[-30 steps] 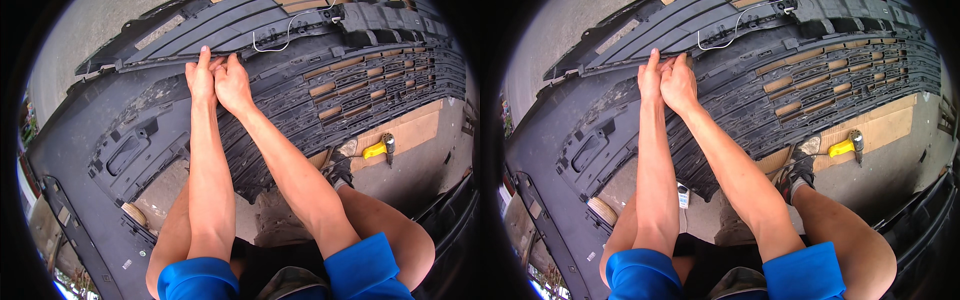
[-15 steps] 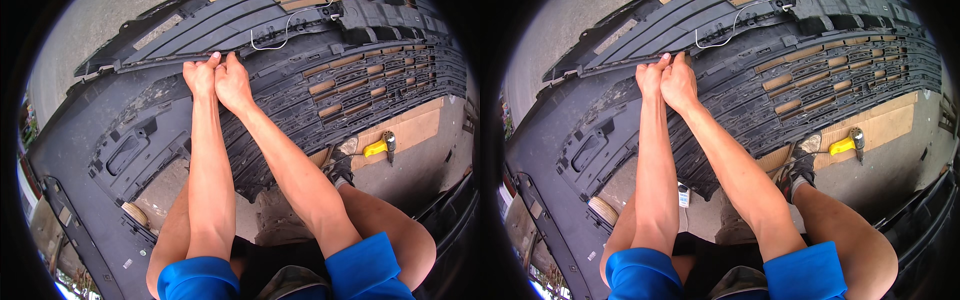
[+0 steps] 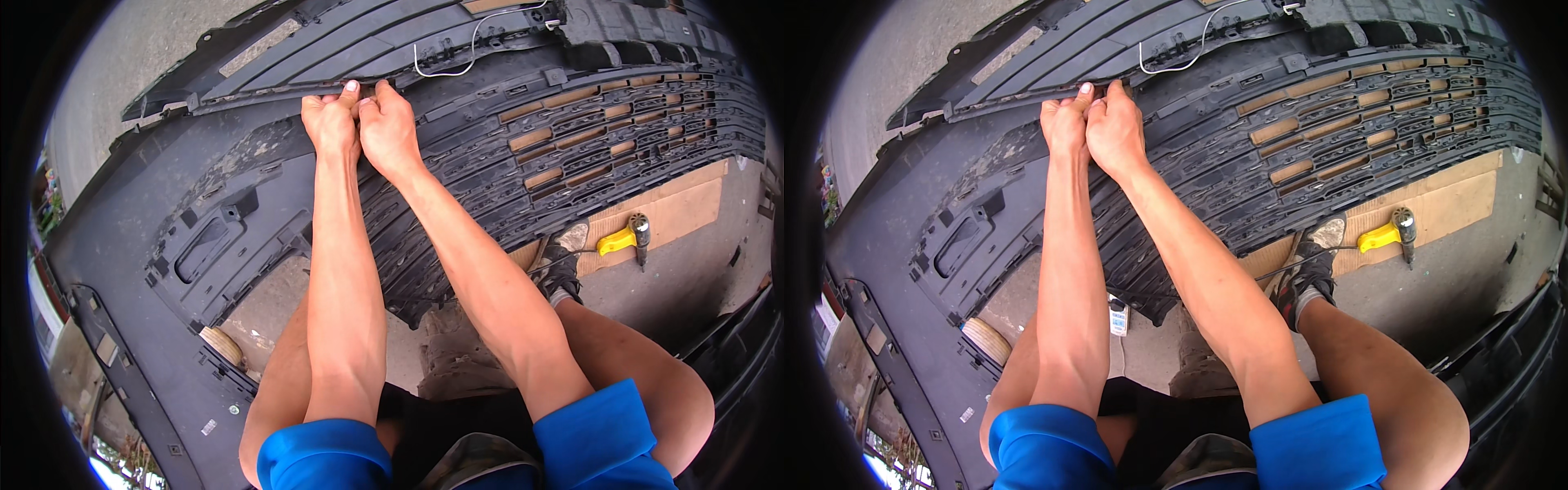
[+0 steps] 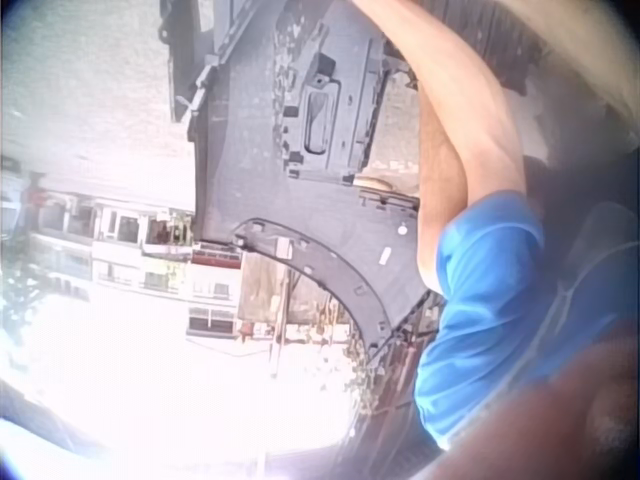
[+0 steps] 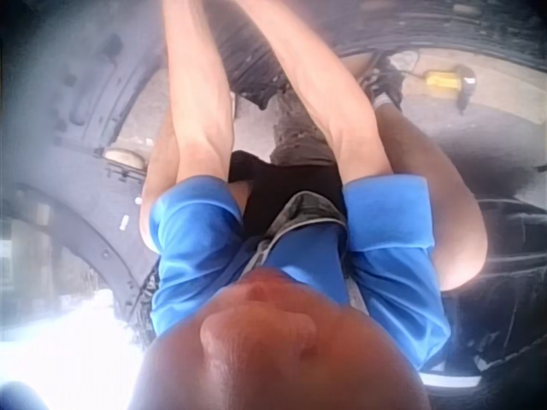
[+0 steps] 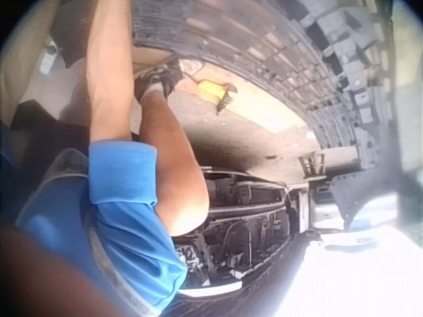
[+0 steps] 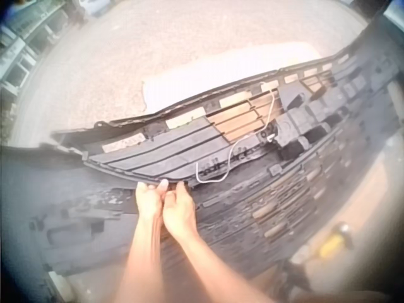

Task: The person is repairing a car bumper by hand, using a heat gun to soften the plastic and then pressing and adjusting the damaged area to restore its shape.

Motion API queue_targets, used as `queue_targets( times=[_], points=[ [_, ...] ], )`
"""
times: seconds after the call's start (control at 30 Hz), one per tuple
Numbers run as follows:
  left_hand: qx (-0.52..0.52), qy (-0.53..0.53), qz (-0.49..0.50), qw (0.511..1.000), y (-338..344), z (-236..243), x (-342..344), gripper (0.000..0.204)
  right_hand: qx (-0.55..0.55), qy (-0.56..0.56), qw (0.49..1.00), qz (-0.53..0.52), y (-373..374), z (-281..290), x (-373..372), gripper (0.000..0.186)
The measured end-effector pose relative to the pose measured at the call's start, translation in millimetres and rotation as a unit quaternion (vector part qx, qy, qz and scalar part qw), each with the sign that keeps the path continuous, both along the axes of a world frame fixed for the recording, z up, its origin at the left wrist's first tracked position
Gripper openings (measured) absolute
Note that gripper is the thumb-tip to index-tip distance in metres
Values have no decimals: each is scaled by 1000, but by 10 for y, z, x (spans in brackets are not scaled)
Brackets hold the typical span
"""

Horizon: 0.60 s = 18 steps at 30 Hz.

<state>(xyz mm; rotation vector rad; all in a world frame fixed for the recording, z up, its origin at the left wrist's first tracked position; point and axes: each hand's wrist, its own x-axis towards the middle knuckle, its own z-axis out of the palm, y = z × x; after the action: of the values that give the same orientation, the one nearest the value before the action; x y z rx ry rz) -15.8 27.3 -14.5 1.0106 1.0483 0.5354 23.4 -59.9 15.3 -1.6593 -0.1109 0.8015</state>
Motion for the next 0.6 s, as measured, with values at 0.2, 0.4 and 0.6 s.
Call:
queue_targets(
  times=[0.2,0.4,0.6],
  points=[
    [-50,-18,104,993,-148,165,114,11,-1,6,1000,-17,-8,-32,17,19],
    [-47,-39,7,998,-33,73,-23,14,-3,-47,997,-55,54,-118,-42,15],
    [-24,11,-17,1000,-46,132,17,12,20,92,988,-119,143,-142,-15,17]
  ],
)
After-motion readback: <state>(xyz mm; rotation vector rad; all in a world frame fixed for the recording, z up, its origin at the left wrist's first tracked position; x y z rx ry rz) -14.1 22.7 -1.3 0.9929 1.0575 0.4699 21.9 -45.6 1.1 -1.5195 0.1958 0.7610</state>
